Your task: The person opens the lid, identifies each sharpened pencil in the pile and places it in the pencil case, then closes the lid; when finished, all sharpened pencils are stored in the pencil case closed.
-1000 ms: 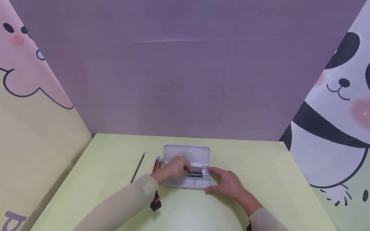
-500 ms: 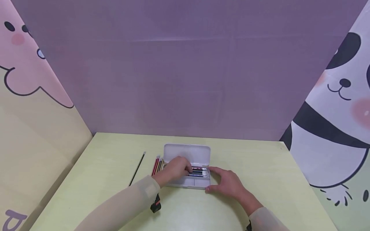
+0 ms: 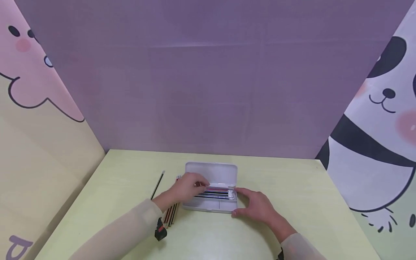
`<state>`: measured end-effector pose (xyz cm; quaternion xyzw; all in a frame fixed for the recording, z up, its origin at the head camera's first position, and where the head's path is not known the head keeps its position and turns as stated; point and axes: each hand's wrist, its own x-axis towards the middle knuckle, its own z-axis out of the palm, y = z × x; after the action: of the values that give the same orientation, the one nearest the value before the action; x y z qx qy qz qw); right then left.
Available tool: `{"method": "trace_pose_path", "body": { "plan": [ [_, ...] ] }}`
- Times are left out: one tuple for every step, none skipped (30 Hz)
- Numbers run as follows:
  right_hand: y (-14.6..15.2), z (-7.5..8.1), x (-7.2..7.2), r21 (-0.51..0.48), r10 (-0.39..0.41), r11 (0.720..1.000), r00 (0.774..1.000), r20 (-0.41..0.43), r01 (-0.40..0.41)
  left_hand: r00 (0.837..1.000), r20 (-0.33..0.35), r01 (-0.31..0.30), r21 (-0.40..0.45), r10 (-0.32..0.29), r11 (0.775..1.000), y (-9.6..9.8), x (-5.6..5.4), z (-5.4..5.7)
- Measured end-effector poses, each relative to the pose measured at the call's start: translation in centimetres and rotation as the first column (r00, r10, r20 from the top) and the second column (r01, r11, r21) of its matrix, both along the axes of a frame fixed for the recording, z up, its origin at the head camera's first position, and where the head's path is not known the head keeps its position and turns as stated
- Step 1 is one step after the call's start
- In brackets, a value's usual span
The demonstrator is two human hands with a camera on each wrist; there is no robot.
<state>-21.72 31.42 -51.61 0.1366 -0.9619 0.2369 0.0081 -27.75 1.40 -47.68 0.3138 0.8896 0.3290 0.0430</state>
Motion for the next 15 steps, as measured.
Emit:
{"method": "trace_pose_path", "body": {
  "plan": [
    [0.0, 0.0, 0.0, 0.003, -0.002, 1.000, 1.000, 0.000, 0.002, 1.000, 0.000, -0.026, 0.029, 0.026, 0.999, -0.7, -0.1, 0.3],
    [0.1, 0.0, -0.1, 0.008, -0.002, 1.000, 1.000, -0.001, 0.002, 0.998, 0.006, -0.059, 0.062, 0.059, 0.996, -1.4, -0.2, 0.5],
    [0.1, 0.0, -0.1, 0.010, 0.000, 1.000, 1.000, -0.001, 0.000, 0.995, 0.021, -0.100, 0.093, 0.099, 0.991, -2.1, -0.3, 0.8],
    [0.1, 0.0, -0.2, 0.016, 0.000, 1.000, 1.000, -0.002, 0.000, 0.989, 0.037, -0.147, 0.121, 0.143, 0.982, -2.8, -0.5, 0.9],
    [0.2, -0.1, -0.2, 0.018, -0.002, 1.000, 1.000, -0.002, 0.002, 0.982, 0.057, -0.189, 0.151, 0.183, 0.970, -3.5, -0.7, 1.1],
    [0.2, -0.1, -0.2, 0.021, 0.000, 1.000, 1.000, -0.003, 0.000, 0.972, 0.084, -0.233, 0.178, 0.222, 0.956, -4.1, -0.9, 1.1],
    [0.3, 0.0, -0.2, 0.026, 0.000, 1.000, 1.000, -0.002, 0.000, 0.959, 0.121, -0.276, 0.203, 0.256, 0.939, -4.7, -1.0, 1.1],
    [0.2, 0.0, -0.2, 0.027, 0.003, 1.000, 1.000, -0.002, -0.003, 0.944, 0.170, -0.316, 0.229, 0.282, 0.921, -5.2, -1.1, 1.0],
    [0.2, 0.1, -0.2, 0.027, 0.007, 1.000, 1.000, -0.001, -0.007, 0.927, 0.221, -0.353, 0.247, 0.302, 0.902, -5.7, -1.1, 0.9],
    [0.2, 0.1, -0.2, 0.027, 0.009, 1.000, 1.000, 0.001, -0.009, 0.911, 0.273, -0.380, 0.263, 0.309, 0.887, -6.1, -1.1, 0.7],
    [0.1, 0.2, -0.2, 0.026, 0.011, 1.000, 1.000, 0.004, -0.011, 0.893, 0.331, -0.400, 0.279, 0.304, 0.873, -6.4, -1.1, 0.5],
    [0.1, 0.3, -0.2, 0.025, 0.014, 1.000, 1.000, 0.008, -0.014, 0.870, 0.395, -0.425, 0.290, 0.297, 0.858, -6.6, -0.9, 0.4],
    [0.0, 0.4, -0.1, 0.022, 0.014, 1.000, 1.000, 0.012, -0.015, 0.844, 0.454, -0.446, 0.301, 0.285, 0.843, -6.8, -0.7, 0.2],
    [-0.1, 0.5, -0.1, 0.020, 0.016, 1.000, 1.000, 0.015, -0.016, 0.821, 0.501, -0.464, 0.307, 0.273, 0.831, -6.8, -0.6, -0.1],
    [-0.2, 0.6, -0.1, 0.016, 0.016, 1.000, 1.000, 0.017, -0.017, 0.803, 0.536, -0.475, 0.309, 0.262, 0.824, -6.9, -0.5, -0.3]
  ]
}}
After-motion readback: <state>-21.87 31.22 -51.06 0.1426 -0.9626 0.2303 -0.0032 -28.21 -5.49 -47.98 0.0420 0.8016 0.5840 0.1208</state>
